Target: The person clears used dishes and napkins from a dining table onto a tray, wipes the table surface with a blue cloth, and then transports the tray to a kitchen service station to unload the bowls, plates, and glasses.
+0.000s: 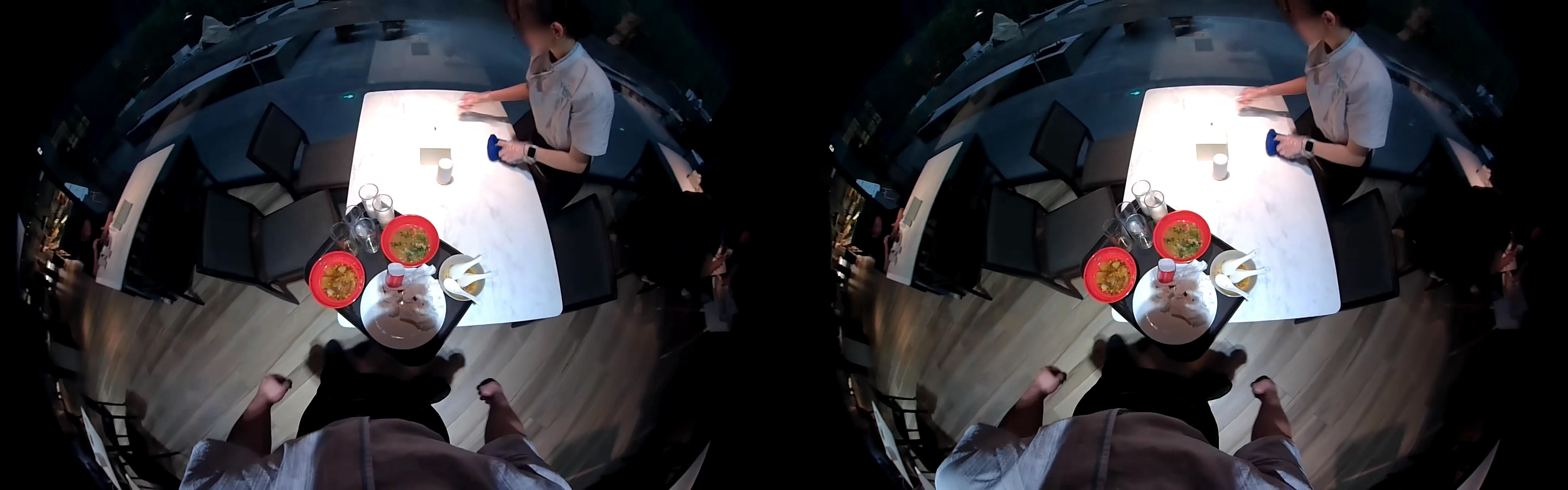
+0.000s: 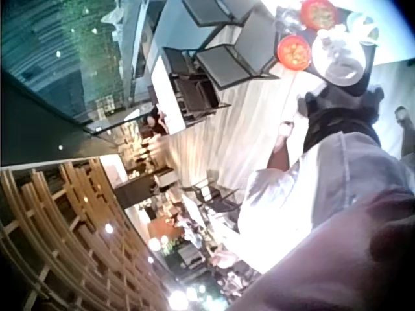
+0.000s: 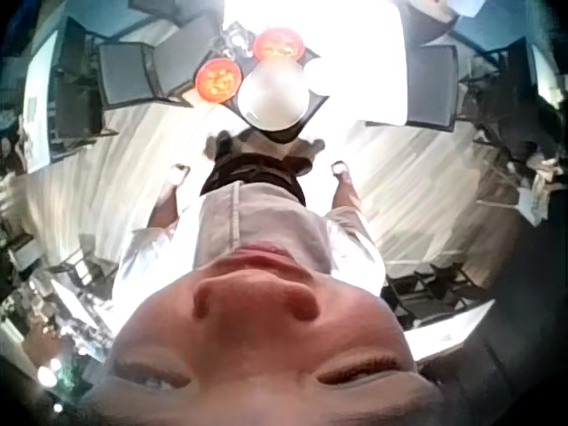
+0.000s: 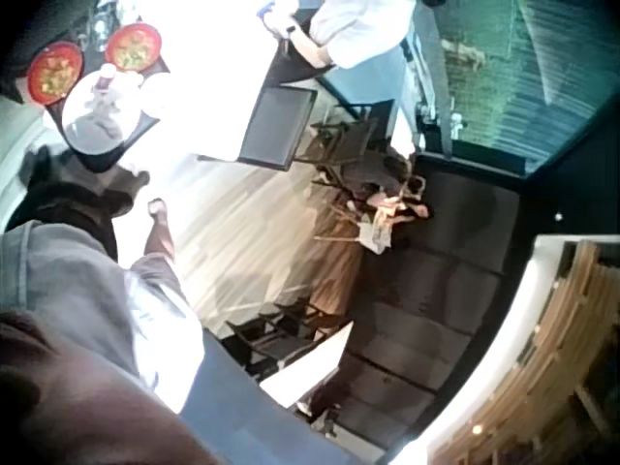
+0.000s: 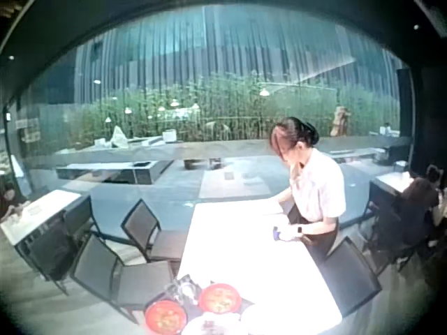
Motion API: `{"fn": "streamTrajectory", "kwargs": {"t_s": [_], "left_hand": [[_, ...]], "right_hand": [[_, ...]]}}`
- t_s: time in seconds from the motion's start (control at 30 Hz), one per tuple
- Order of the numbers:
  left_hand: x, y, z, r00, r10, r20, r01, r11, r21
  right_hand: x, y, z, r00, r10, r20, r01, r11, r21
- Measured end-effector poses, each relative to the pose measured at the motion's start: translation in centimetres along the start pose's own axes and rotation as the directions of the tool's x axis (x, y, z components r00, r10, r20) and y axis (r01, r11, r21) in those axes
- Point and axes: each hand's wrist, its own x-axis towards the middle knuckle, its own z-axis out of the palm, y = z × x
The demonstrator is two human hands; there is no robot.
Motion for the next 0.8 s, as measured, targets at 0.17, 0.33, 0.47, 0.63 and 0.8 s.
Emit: {"fn": "streamTrajectory", "kwargs": {"t_s": [0.17, 0.33, 0.47, 0.63, 0.8], "left_hand": [[1.6, -14.1, 4.3, 0.950, 0.147, 0.277, -0.237, 0.915, 0.327], [6.5, -18.0, 5.6, 0.929, 0.116, 0.351, -0.120, 0.993, -0.011], [7.8, -27.4, -2.7, 0.970, -0.094, 0.226, 0.153, 0.953, -0.261], [12.7, -29.7, -8.7, 0.975, -0.076, 0.211, 0.167, 0.875, -0.454], [17.6, -33.1, -15.7, 0.990, -0.111, 0.086, 0.141, 0.773, -0.619]], "right_hand": [[5.5, -14.4, 3.1, 0.942, -0.009, 0.336, 0.102, 0.960, -0.262], [4.4, -26.1, 3.6, 0.950, -0.049, 0.307, 0.107, 0.979, -0.174], [4.1, -47.1, 3.9, 0.966, -0.167, 0.198, -0.174, 0.146, 0.974], [8.6, -46.7, 7.3, 0.942, -0.092, 0.323, -0.053, 0.909, 0.413], [16.4, -52.4, 11.2, 0.871, 0.037, 0.490, 0.079, 0.974, -0.214]]}}
